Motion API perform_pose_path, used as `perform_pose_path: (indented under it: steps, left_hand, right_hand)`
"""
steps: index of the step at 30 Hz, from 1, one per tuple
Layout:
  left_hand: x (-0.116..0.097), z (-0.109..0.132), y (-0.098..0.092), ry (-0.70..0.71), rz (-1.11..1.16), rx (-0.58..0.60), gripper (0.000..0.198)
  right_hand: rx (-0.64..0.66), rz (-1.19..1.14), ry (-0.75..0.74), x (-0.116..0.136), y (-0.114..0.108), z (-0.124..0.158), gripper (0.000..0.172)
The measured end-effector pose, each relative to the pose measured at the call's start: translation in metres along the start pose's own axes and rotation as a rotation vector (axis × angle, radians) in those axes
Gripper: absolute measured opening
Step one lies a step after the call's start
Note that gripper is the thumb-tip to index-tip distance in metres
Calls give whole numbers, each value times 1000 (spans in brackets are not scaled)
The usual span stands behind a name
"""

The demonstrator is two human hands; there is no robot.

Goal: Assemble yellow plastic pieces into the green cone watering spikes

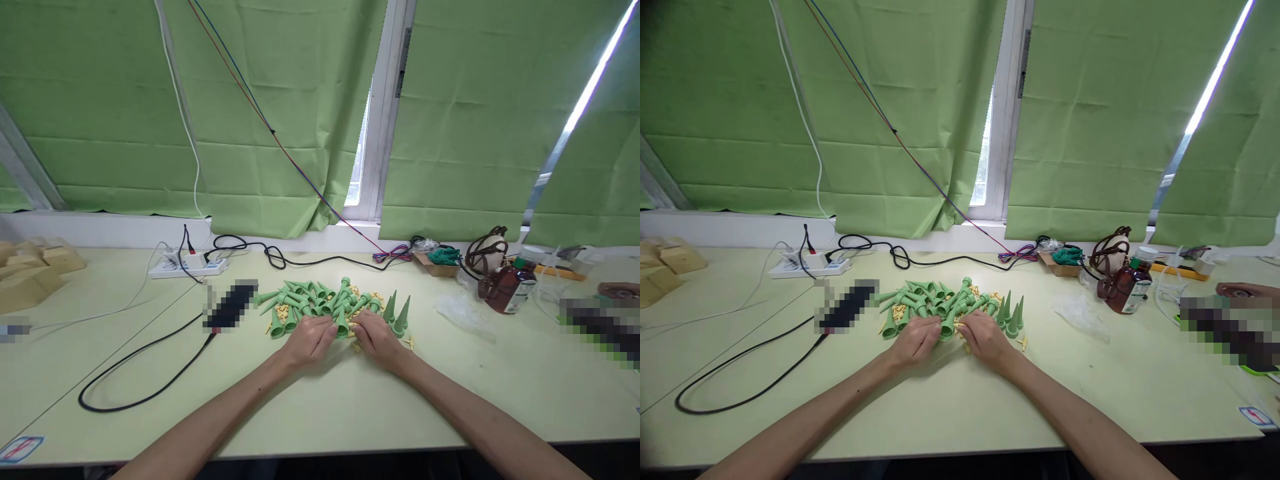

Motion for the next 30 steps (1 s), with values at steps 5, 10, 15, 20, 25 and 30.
perform_pose_path:
  steps: [5,10,15,20,25,30]
  left_hand:
    - [5,0,1,-45,57,14,44]
    - [14,0,3,-124,142,37,47]
    - [22,2,5,-206,164,46,45]
    - [22,3,8,-214,174,89,40]
    - [20,4,9,-185,155,132,35]
    - [16,2,7,-174,136,149,30]
  right_hand:
    - [-1,31,-37,3,3,2,23]
    - [2,28,-54,3,3,3,20]
    - [1,35,-88,7,4,1,19]
    - [25,34,-86,6,6,2,21]
    - [64,15,-61,3,9,3,24]
    - [93,-10,-34,0,12,5,23]
Point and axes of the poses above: each hand's wrist, its own z-axis away from the middle knuckle, its own y-axis out of the palm, x = y × z, the point moved 10 cm from there along -z, towards the middle knuckle, and after that the axes turned 10 degrees about -y, right-handed, at the moved point
